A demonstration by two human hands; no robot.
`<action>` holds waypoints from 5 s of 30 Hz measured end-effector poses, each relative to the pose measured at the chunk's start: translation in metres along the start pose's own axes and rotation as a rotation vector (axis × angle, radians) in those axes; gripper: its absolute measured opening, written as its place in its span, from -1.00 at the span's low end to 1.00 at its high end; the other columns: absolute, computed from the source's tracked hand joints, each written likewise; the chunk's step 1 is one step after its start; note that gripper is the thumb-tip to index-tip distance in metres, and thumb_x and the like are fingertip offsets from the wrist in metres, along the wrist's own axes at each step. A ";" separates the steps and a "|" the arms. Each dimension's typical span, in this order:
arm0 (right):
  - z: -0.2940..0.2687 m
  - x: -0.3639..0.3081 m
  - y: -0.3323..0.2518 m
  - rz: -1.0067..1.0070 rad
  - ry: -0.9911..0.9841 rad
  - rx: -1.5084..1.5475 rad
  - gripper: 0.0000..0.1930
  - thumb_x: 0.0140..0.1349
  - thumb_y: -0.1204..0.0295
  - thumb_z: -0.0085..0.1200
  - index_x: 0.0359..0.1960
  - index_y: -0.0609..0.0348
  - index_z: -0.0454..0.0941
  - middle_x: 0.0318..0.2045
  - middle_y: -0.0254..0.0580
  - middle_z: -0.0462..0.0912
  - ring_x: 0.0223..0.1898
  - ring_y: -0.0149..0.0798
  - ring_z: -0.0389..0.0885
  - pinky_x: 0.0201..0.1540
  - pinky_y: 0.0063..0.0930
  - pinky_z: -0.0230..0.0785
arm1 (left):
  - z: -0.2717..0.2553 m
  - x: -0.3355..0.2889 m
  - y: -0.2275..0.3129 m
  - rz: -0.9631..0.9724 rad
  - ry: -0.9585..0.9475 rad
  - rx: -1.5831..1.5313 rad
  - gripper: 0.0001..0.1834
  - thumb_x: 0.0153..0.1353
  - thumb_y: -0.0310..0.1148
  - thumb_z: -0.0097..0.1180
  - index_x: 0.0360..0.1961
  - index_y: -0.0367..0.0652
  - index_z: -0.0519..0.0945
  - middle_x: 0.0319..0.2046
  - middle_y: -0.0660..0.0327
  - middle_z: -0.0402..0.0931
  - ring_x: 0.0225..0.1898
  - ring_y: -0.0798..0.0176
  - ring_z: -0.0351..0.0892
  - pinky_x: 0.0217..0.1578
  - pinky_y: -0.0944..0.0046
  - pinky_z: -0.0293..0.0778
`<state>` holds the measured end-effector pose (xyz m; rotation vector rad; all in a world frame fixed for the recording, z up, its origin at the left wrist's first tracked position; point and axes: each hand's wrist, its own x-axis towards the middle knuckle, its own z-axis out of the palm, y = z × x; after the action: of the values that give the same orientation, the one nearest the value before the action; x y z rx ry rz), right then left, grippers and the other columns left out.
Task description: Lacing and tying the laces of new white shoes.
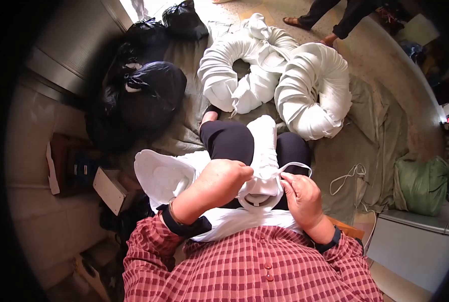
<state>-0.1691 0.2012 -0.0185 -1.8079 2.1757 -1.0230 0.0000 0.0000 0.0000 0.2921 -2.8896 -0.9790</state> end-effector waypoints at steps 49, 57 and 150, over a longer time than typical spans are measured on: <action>0.023 -0.013 0.034 0.657 0.138 1.409 -0.77 0.43 0.55 0.08 0.06 0.34 0.58 -0.17 -0.17 0.71 -0.18 -0.34 0.70 -0.07 -0.53 0.56 | 0.025 -0.005 0.088 0.527 0.376 -0.027 -0.83 0.11 -0.41 0.13 -0.24 -0.09 0.60 -0.23 0.13 0.51 -0.11 -0.01 0.53 -0.11 -0.02 0.47; 0.024 -0.009 0.007 0.660 0.065 1.367 -0.72 0.44 0.52 0.08 0.12 0.37 0.54 -0.13 -0.18 0.70 -0.16 -0.32 0.69 -0.03 -0.49 0.56 | 0.040 -0.016 0.042 0.263 0.471 0.223 -0.79 0.06 -0.28 0.26 -0.32 -0.12 0.56 -0.34 0.16 0.42 -0.25 0.07 0.46 -0.22 0.11 0.42; 0.002 0.010 -0.028 -0.289 -0.166 0.421 -0.77 0.04 0.64 0.18 -0.23 0.16 0.61 -0.28 -0.03 0.66 -0.23 0.12 0.65 -0.15 -0.13 0.50 | -0.110 -0.065 0.129 0.393 0.453 -0.114 -0.82 0.28 -0.38 0.28 -0.25 -0.26 0.58 -0.22 0.03 0.68 -0.24 0.08 0.68 -0.24 0.13 0.56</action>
<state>-0.1482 0.1898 -0.0011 -1.9433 1.4928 -1.2235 0.0579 0.0483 0.1655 -0.0594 -2.3477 -0.8671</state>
